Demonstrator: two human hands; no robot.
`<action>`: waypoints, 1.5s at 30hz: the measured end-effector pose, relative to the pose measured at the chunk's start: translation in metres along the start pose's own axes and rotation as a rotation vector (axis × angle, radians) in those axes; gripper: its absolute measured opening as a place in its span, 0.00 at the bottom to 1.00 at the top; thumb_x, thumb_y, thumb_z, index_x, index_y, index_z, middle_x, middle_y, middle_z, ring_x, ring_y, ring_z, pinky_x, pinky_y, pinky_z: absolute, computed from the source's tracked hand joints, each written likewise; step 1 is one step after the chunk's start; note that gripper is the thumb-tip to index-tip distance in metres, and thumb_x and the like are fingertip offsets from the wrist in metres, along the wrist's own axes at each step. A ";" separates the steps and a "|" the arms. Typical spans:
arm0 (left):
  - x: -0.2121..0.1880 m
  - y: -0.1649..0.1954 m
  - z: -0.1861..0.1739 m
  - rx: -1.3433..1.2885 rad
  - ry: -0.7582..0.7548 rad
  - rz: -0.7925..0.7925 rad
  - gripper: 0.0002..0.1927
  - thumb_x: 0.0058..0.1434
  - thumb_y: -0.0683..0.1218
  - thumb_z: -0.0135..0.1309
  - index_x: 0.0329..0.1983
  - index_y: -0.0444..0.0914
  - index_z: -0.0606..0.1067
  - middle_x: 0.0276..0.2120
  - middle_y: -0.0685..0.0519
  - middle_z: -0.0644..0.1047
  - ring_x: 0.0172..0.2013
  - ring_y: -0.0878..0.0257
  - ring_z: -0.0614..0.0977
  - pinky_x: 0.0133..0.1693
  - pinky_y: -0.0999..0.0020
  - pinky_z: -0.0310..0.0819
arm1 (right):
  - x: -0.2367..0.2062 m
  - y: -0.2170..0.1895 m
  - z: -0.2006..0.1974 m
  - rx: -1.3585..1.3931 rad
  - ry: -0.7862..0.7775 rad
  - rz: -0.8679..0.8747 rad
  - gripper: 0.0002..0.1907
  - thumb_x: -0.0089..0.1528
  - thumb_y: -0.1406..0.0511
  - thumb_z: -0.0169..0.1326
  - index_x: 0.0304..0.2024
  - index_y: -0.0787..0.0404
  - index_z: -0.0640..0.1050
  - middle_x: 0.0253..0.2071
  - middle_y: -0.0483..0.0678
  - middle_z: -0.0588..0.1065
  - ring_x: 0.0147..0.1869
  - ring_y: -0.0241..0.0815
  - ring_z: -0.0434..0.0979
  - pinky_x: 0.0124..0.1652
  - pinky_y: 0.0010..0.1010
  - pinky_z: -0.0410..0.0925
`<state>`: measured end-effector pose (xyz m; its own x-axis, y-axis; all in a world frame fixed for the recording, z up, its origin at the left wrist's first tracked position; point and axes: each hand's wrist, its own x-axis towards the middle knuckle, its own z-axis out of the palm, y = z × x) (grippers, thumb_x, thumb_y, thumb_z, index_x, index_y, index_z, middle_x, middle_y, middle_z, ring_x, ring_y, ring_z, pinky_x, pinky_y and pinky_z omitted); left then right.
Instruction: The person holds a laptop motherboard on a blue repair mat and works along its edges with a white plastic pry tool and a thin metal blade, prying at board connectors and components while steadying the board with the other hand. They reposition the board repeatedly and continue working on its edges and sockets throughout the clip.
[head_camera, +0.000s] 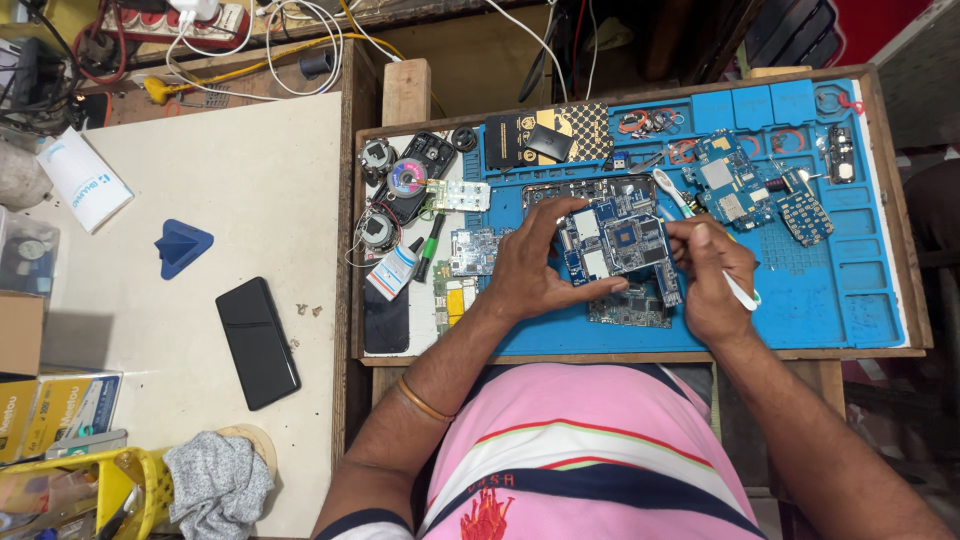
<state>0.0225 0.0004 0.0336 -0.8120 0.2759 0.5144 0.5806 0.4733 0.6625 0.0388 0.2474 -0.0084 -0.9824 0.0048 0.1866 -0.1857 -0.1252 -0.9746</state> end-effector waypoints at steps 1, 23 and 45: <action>0.000 0.000 0.000 0.008 0.010 -0.004 0.50 0.46 0.65 0.75 0.65 0.40 0.65 0.56 0.44 0.75 0.53 0.50 0.83 0.49 0.57 0.83 | 0.001 -0.001 0.001 0.005 0.023 -0.042 0.22 0.80 0.57 0.45 0.50 0.71 0.80 0.42 0.46 0.72 0.43 0.29 0.72 0.46 0.22 0.67; -0.001 -0.001 0.002 -0.018 -0.001 -0.053 0.49 0.46 0.62 0.76 0.66 0.43 0.66 0.55 0.46 0.76 0.51 0.55 0.84 0.48 0.61 0.84 | -0.004 -0.018 0.007 -0.090 0.058 -0.090 0.08 0.72 0.70 0.57 0.51 0.70 0.75 0.48 0.56 0.80 0.54 0.40 0.83 0.54 0.27 0.74; -0.006 -0.004 0.006 -0.018 0.005 0.063 0.49 0.47 0.62 0.77 0.66 0.41 0.66 0.55 0.47 0.77 0.52 0.54 0.84 0.50 0.61 0.85 | 0.007 -0.012 0.005 0.121 0.150 -0.018 0.06 0.71 0.70 0.56 0.48 0.67 0.75 0.42 0.52 0.78 0.40 0.38 0.81 0.38 0.28 0.76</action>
<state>0.0241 0.0018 0.0247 -0.7733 0.3009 0.5581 0.6317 0.4403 0.6380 0.0343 0.2442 0.0051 -0.9724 0.1552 0.1740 -0.2082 -0.2421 -0.9476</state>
